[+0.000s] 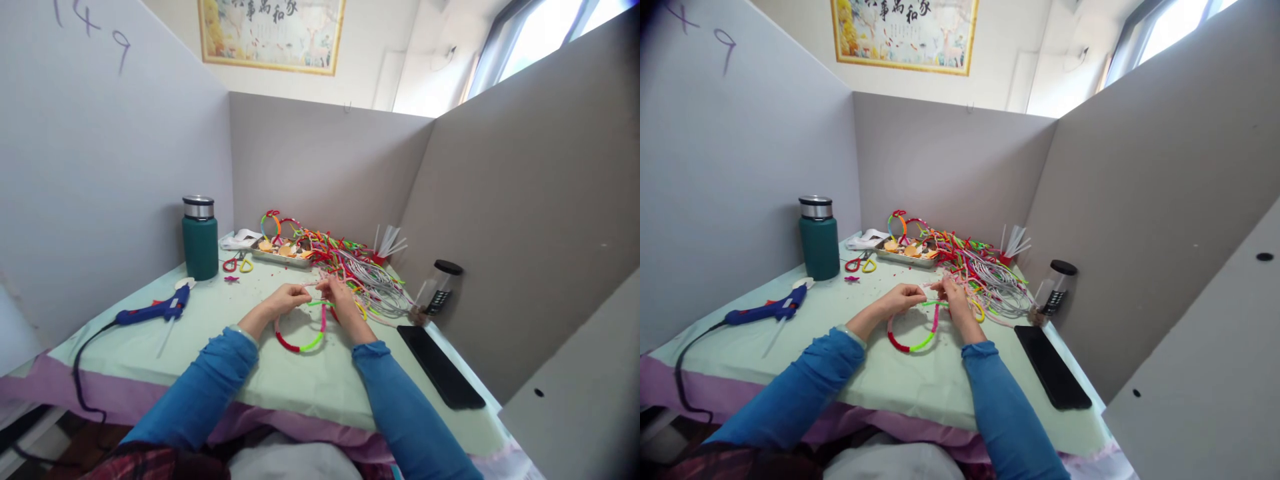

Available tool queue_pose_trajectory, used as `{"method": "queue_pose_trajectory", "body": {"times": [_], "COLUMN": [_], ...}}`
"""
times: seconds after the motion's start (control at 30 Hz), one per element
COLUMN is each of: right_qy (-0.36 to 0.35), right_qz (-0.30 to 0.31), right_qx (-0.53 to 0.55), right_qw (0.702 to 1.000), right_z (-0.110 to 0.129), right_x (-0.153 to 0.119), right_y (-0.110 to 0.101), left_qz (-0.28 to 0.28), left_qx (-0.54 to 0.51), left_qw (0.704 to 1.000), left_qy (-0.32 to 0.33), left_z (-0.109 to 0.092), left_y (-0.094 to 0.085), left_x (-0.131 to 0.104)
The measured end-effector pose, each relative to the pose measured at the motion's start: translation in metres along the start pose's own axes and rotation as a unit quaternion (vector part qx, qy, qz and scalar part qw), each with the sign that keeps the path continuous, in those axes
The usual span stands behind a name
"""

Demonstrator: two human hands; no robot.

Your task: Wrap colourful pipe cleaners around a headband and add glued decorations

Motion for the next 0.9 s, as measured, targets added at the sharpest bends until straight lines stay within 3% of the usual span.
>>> {"method": "queue_pose_trajectory", "body": {"times": [0.1,0.23,0.53,0.67,0.9], "right_qy": [0.101,0.174,0.273,0.308,0.310], "right_qz": [-0.037,0.003,0.154,0.179,0.221], "right_qx": [0.074,0.092,0.115,0.141,0.140], "right_qw": [0.991,0.980,0.943,0.924,0.914], "right_z": [-0.025,-0.036,-0.041,-0.049,-0.052], "right_x": [0.006,-0.003,-0.033,-0.039,-0.043], "right_y": [-0.006,0.003,0.037,0.044,0.047], "left_qz": [-0.008,-0.036,-0.079,-0.091,-0.080], "left_qx": [0.004,0.001,0.003,0.019,0.021], "left_qw": [1.000,0.999,0.992,0.989,0.988], "left_qy": [0.007,0.012,0.094,0.117,0.129], "left_z": [-0.003,-0.005,-0.013,-0.013,-0.013], "left_y": [-0.002,-0.008,-0.016,-0.018,-0.016], "left_x": [0.000,0.001,0.009,0.011,0.011]}}
Point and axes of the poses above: each hand's wrist, its own x-axis towards the middle knuckle, its own y-axis out of the palm, z = x × y, the point moved 10 cm from there along x, towards the middle knuckle, and after that the axes turned 15 degrees about -z, right-handed, at the moved point
